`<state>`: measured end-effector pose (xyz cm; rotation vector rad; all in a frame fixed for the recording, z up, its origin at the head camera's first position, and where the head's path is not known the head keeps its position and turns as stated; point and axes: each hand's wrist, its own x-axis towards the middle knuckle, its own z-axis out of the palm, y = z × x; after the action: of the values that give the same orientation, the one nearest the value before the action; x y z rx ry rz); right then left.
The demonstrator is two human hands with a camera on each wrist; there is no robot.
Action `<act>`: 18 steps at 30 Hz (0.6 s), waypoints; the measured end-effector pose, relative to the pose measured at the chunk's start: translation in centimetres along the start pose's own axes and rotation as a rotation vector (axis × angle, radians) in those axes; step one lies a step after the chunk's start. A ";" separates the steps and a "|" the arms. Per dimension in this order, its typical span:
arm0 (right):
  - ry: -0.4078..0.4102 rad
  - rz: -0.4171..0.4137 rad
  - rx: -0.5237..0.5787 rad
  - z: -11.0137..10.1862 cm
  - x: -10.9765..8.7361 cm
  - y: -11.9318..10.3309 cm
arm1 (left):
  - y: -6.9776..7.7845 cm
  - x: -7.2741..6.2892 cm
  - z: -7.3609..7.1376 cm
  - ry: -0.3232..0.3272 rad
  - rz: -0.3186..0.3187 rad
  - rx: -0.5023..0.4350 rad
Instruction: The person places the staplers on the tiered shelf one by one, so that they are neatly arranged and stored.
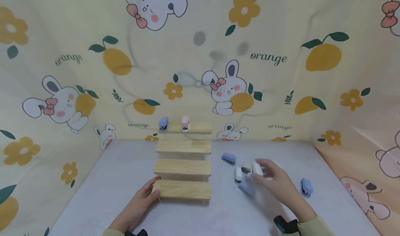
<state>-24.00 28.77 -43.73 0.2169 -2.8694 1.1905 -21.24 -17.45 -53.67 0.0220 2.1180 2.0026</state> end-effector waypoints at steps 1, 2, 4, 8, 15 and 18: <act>0.001 -0.013 -0.009 0.0 0.2 -0.3 | -0.1 -0.1 0.0 -0.003 0.001 -0.001; 0.003 -0.030 -0.013 0.0 0.4 -0.6 | -0.2 -0.2 0.0 -0.006 0.004 0.001; 0.015 -0.071 -0.025 0.0 0.7 -1.2 | -0.2 -0.3 0.0 -0.013 0.006 -0.001; 0.045 -0.152 -0.037 -0.1 1.8 -2.6 | -0.2 -0.3 -0.1 -0.015 0.010 -0.003; 0.048 -0.198 -0.027 0.4 3.7 -4.7 | 0.0 -0.1 -0.1 -0.009 0.017 -0.004; 0.058 -0.218 -0.019 0.9 4.5 -5.4 | 0.0 0.0 -0.2 -0.010 0.021 -0.001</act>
<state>-27.64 23.85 -40.19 0.4722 -2.7215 1.1101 -21.23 -17.63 -53.70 0.0534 2.1196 2.0106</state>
